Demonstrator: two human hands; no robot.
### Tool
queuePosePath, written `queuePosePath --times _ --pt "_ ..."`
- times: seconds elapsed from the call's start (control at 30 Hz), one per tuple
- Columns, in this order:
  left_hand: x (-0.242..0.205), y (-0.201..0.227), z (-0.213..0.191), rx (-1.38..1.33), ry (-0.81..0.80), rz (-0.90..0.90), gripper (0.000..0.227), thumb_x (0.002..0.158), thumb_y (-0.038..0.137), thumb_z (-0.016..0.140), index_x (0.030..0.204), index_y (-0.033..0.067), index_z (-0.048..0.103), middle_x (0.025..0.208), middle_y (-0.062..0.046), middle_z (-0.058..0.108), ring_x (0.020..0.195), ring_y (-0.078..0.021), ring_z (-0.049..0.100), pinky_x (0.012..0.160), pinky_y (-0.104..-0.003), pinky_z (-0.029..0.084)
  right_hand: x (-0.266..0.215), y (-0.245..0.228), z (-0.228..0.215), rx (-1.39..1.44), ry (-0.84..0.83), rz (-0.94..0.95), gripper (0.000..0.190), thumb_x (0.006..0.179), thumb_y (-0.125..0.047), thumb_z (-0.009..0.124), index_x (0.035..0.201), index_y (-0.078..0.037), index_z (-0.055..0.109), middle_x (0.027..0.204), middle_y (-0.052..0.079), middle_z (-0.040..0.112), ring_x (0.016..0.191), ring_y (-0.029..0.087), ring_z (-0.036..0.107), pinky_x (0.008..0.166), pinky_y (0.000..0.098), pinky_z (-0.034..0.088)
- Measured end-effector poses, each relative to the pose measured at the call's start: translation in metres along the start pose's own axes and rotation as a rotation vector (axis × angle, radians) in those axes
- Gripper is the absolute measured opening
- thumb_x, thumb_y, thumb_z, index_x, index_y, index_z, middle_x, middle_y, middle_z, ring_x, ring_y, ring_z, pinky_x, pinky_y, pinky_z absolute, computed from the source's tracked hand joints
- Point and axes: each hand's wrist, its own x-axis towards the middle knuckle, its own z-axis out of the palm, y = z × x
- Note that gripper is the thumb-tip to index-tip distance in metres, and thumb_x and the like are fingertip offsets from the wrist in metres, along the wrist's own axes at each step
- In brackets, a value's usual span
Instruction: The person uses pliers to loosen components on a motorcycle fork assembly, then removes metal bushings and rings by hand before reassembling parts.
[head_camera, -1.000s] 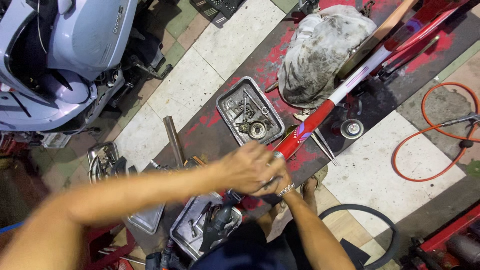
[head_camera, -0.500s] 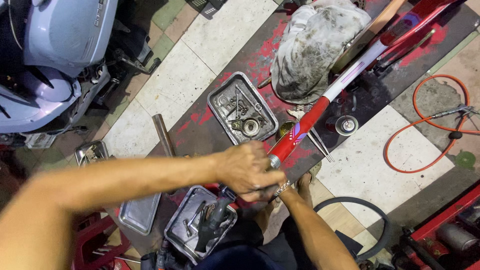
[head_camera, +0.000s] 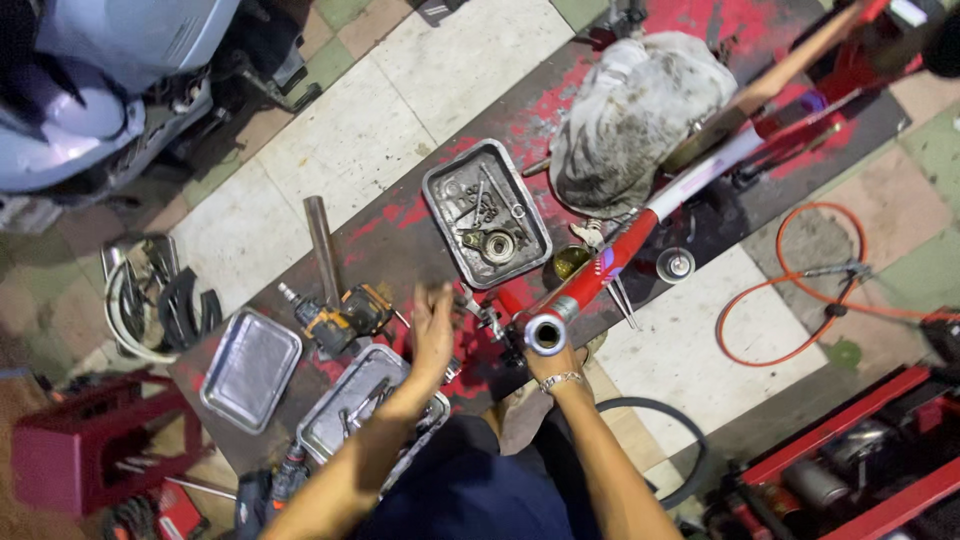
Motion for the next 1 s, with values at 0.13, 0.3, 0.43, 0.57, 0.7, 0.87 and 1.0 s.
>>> queuePosePath --times 0.13,0.3,0.43,0.57,0.7,0.87,1.0 --pt "-0.003 -0.118 -0.017 -0.231 -0.067 -0.678 0.049 0.095 0.056 0.060 0.111 0.0098 0.065 0.088 -0.006 0.068 0.072 -0.0165 0.064 0.064 -0.033 0.052 -0.041 -0.097 -0.037 -0.086 0.289 -0.037 0.064 0.077 -0.016 0.076 0.135 -0.001 0.052 0.128 0.021 0.065 0.121 0.036 0.064 0.108 0.0463 0.047" --pt "-0.013 -0.189 0.034 -0.582 -0.202 -0.670 0.058 0.088 0.066 0.059 0.103 0.0107 0.069 0.087 -0.006 0.070 0.073 -0.0174 0.068 0.066 -0.033 0.055 -0.023 -0.231 -0.103 -0.809 0.048 -0.567 0.087 0.060 -0.023 0.087 0.137 -0.002 0.051 0.137 0.025 0.056 0.128 0.041 0.050 0.109 0.0574 0.035" --pt "-0.022 -0.192 0.061 -0.601 -0.049 -0.624 0.064 0.089 0.067 0.060 0.112 0.0084 0.073 0.092 -0.009 0.073 0.075 -0.0172 0.067 0.066 -0.030 0.053 0.058 -0.285 -0.105 -1.128 -0.759 -0.504 0.071 0.062 -0.023 0.087 0.127 -0.012 0.063 0.124 0.016 0.067 0.116 0.035 0.063 0.102 0.0520 0.046" --pt "-0.007 -0.181 0.063 -0.566 -0.073 -0.566 0.050 0.087 0.051 0.067 0.117 0.0102 0.073 0.095 -0.002 0.076 0.080 -0.0120 0.070 0.070 -0.029 0.054 0.091 -0.295 -0.100 -0.982 -1.140 -0.484 0.070 0.058 -0.008 0.074 0.128 -0.008 0.064 0.110 0.021 0.072 0.101 0.041 0.069 0.085 0.0469 0.057" --pt "-0.017 -0.179 0.073 -0.507 -0.025 -0.225 0.040 0.092 0.040 0.074 0.105 0.0022 0.077 0.088 -0.002 0.073 0.075 -0.0111 0.065 0.067 -0.028 0.051 0.092 -0.281 -0.109 -1.018 -1.151 -0.505 0.067 0.061 -0.009 0.074 0.127 -0.007 0.064 0.109 0.022 0.072 0.096 0.040 0.071 0.084 0.0461 0.058" --pt "-0.050 -0.154 0.098 -0.484 0.335 -0.202 0.034 0.094 0.036 0.072 0.091 0.0020 0.075 0.078 -0.001 0.069 0.067 -0.0105 0.059 0.060 -0.030 0.046 0.092 -0.276 -0.116 -0.997 -1.189 -0.597 0.065 0.064 -0.010 0.077 0.127 -0.003 0.063 0.105 0.025 0.072 0.096 0.042 0.069 0.083 0.0485 0.056" --pt "-0.059 -0.131 0.114 -0.547 0.499 -0.207 0.030 0.091 0.035 0.066 0.086 0.0063 0.076 0.069 0.002 0.066 0.060 -0.0110 0.056 0.055 -0.031 0.041 0.094 -0.278 -0.121 -0.830 -1.147 -0.717 0.058 0.065 -0.009 0.076 0.121 -0.002 0.064 0.110 0.025 0.072 0.098 0.041 0.070 0.084 0.0466 0.058"
